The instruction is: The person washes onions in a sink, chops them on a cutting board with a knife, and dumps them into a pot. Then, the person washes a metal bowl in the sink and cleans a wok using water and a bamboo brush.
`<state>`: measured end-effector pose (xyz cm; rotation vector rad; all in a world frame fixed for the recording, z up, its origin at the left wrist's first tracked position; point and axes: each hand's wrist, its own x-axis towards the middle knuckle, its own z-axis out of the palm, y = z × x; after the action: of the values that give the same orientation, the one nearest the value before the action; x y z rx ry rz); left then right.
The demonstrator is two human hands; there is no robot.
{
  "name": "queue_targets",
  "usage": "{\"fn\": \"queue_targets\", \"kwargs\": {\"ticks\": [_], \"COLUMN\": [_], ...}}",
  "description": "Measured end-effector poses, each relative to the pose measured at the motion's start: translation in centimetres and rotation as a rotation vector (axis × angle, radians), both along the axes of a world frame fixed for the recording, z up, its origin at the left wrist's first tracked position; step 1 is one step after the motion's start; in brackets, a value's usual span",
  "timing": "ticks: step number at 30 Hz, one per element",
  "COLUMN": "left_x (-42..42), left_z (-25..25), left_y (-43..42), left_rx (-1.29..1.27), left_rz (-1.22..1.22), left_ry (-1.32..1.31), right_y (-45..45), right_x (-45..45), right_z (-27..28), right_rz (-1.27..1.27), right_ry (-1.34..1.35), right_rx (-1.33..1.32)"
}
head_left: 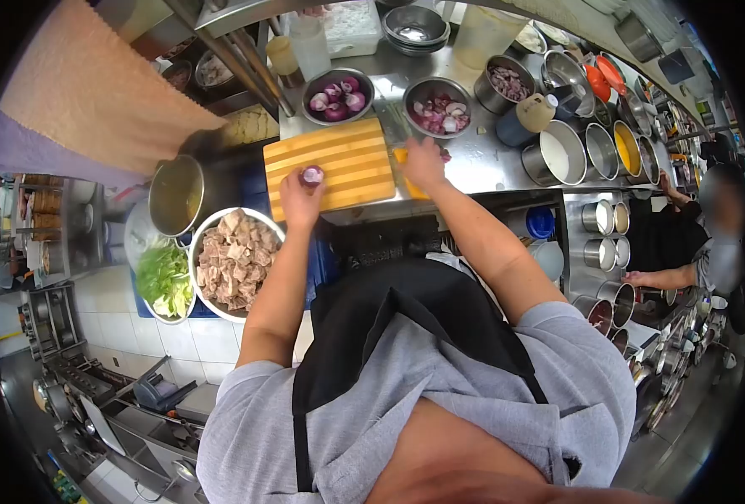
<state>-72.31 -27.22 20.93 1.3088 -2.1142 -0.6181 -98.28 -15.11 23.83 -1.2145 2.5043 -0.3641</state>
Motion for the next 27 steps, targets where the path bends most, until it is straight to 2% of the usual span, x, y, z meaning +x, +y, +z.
{"fn": "queue_targets", "kwargs": {"ticks": [1,7,10,12,14,16,19,22,24,25,27], "left_x": [0.3,0.2,0.3,0.4,0.4,0.6,1.0,1.6,2.2,2.3,2.4], "left_z": [-0.3,-0.8,-0.8,-0.6,-1.4,-2.1,-0.6,1.5,1.9,3.4,6.8], "left_y": [0.2,0.8,0.7,0.6,0.0,-0.5,-0.4,-0.4,-1.4,-1.6,-2.3], "left_rx": [-0.015,-0.009,0.072,0.108,0.093,0.051,0.044,0.071,-0.068,-0.066,-0.196], "left_rz": [-0.052,-0.008,-0.001,-0.005,-0.018,-0.057,-0.099,-0.080,-0.119,-0.119,-0.206], "left_ry": [0.077,0.050,0.119,0.140,0.145,0.168,0.128,0.138,0.090,0.091,-0.104], "right_y": [0.3,-0.1,2.4,5.1,8.9,12.9,17.7,17.9,16.0,14.6,11.4], "right_x": [-0.3,0.2,-0.7,-1.7,-2.4,-2.0,-1.4,0.3,1.6,2.4,4.0], "right_z": [-0.4,0.1,1.8,2.1,0.9,3.1,4.3,9.1,10.0,10.6,11.4], "right_rz": [0.058,0.067,0.033,0.035,0.056,-0.026,0.007,-0.002,0.286,0.286,0.549], "right_ry": [-0.011,-0.095,-0.089,-0.208,-0.287,-0.417,-0.466,-0.597,-0.417,-0.416,-0.157], "right_rx": [-0.010,0.051,-0.006,0.125,0.068,0.105,0.079,0.169,0.151,0.154,0.228]}}
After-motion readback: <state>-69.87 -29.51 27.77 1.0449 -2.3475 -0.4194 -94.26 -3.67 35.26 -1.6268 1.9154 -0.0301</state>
